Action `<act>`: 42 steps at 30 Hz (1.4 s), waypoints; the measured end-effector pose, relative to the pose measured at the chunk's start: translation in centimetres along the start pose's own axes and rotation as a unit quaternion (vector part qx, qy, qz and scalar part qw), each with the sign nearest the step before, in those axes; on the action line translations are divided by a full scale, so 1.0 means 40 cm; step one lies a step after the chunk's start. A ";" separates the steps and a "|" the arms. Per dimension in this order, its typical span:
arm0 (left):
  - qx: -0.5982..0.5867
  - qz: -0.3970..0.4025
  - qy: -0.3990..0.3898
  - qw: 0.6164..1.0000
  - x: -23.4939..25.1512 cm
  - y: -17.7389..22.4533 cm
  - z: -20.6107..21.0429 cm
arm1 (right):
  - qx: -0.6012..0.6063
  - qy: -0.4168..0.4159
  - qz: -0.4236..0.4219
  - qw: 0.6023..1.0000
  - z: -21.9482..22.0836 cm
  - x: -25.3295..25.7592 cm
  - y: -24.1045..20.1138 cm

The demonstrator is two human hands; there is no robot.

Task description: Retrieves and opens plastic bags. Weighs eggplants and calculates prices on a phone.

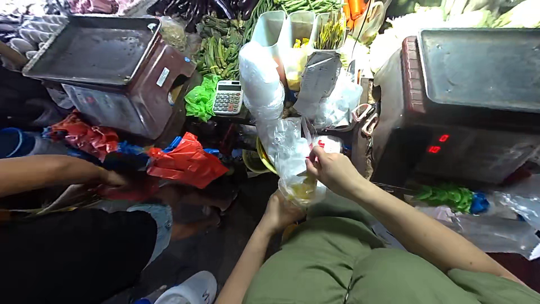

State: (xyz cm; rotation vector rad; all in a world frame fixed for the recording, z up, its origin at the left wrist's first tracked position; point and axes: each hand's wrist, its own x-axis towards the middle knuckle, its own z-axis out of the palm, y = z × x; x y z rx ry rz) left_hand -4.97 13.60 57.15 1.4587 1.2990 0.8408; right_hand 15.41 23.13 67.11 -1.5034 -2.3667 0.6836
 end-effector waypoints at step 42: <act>0.271 -0.081 0.123 0.951 0.258 0.035 -0.108 | -0.094 -0.054 0.406 0.908 0.055 0.226 0.156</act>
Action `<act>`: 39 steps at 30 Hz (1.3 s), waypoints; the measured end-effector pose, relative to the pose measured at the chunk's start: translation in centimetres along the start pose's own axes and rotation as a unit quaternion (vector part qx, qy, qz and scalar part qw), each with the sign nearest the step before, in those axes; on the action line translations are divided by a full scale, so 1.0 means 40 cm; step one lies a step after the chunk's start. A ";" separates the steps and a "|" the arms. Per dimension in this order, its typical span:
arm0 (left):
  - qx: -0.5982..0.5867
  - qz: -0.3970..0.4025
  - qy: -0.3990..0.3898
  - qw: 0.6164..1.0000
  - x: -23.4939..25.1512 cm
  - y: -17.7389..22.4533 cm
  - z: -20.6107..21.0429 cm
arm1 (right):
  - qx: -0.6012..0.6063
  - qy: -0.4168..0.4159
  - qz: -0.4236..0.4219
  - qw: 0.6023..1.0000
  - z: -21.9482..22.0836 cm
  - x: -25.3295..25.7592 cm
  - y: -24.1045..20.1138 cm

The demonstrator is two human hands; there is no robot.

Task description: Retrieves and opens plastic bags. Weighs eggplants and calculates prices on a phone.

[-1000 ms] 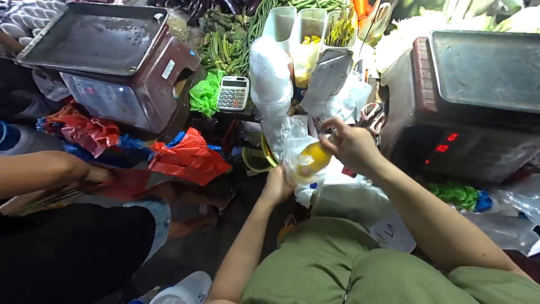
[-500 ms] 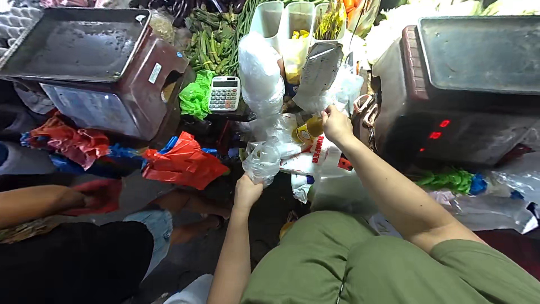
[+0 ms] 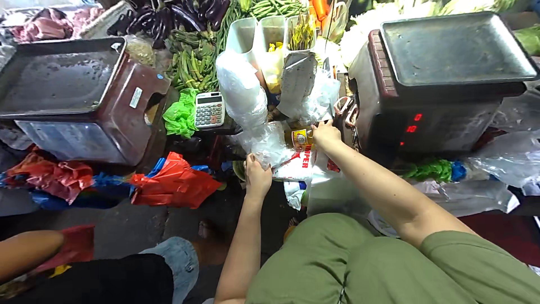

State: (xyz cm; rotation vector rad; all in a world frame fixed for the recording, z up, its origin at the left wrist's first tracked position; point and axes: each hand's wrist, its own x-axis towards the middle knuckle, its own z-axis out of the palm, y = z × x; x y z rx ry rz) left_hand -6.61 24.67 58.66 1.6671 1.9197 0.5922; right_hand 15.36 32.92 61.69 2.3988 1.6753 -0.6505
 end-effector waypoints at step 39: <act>-0.154 0.342 -0.027 0.926 0.264 0.561 0.275 | 0.079 0.284 -0.237 0.925 -0.959 0.480 0.369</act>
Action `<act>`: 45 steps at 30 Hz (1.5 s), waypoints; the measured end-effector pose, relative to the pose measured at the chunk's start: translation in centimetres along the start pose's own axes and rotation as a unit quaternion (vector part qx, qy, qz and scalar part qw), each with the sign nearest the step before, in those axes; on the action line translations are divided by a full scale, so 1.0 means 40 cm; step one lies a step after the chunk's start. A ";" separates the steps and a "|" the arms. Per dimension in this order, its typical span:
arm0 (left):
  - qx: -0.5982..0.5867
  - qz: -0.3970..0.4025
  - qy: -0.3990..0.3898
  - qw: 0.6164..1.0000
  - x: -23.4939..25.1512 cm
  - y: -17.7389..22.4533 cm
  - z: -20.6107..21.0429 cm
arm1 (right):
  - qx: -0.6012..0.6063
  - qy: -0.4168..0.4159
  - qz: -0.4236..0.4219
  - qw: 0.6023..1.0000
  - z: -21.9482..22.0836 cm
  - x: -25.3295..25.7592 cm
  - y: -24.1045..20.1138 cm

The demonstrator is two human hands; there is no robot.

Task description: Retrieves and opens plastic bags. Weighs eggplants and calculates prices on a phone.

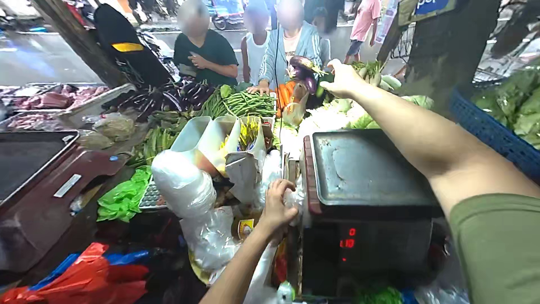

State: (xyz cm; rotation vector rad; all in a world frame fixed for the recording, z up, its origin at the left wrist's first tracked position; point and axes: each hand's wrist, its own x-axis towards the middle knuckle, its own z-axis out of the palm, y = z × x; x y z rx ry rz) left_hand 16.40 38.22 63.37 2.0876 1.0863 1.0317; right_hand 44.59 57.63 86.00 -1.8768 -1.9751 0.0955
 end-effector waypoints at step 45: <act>-0.495 -0.126 0.164 0.844 0.742 0.336 0.049 | 0.498 0.105 0.092 0.856 0.002 -0.106 0.094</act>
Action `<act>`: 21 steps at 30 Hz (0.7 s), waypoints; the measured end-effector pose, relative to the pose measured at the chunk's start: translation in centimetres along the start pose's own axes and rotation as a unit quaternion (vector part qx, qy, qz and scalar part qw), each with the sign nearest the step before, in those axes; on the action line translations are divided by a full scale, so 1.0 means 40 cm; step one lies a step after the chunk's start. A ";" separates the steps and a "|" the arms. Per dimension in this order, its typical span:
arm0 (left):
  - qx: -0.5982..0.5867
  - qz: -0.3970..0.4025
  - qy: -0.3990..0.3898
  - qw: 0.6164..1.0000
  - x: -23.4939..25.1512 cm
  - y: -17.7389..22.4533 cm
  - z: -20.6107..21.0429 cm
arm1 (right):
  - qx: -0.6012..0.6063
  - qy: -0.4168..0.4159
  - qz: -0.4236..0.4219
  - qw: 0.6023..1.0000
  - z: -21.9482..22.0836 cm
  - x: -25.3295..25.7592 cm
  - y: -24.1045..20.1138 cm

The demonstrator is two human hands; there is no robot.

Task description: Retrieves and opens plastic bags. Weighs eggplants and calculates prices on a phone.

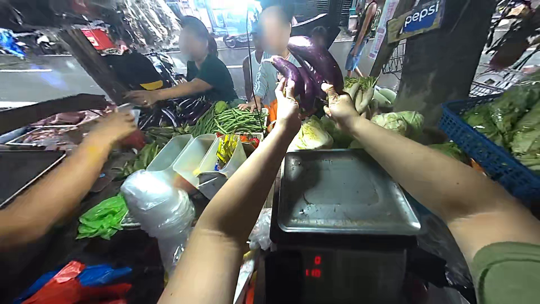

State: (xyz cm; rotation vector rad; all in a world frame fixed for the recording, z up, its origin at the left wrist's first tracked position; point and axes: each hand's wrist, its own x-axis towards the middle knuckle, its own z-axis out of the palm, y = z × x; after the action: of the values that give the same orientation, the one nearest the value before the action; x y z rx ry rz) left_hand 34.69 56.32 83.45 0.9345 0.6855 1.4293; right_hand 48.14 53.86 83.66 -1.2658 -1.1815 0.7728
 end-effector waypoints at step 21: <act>0.228 -0.100 -0.165 0.954 -0.629 -0.001 -0.197 | -0.141 0.062 0.071 0.985 -0.155 -0.726 -0.008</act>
State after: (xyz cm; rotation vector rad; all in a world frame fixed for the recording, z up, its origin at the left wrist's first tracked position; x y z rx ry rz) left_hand 26.44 32.42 75.97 1.3840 0.8450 0.9159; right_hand 46.16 24.80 77.88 -1.6244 -1.1354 0.6331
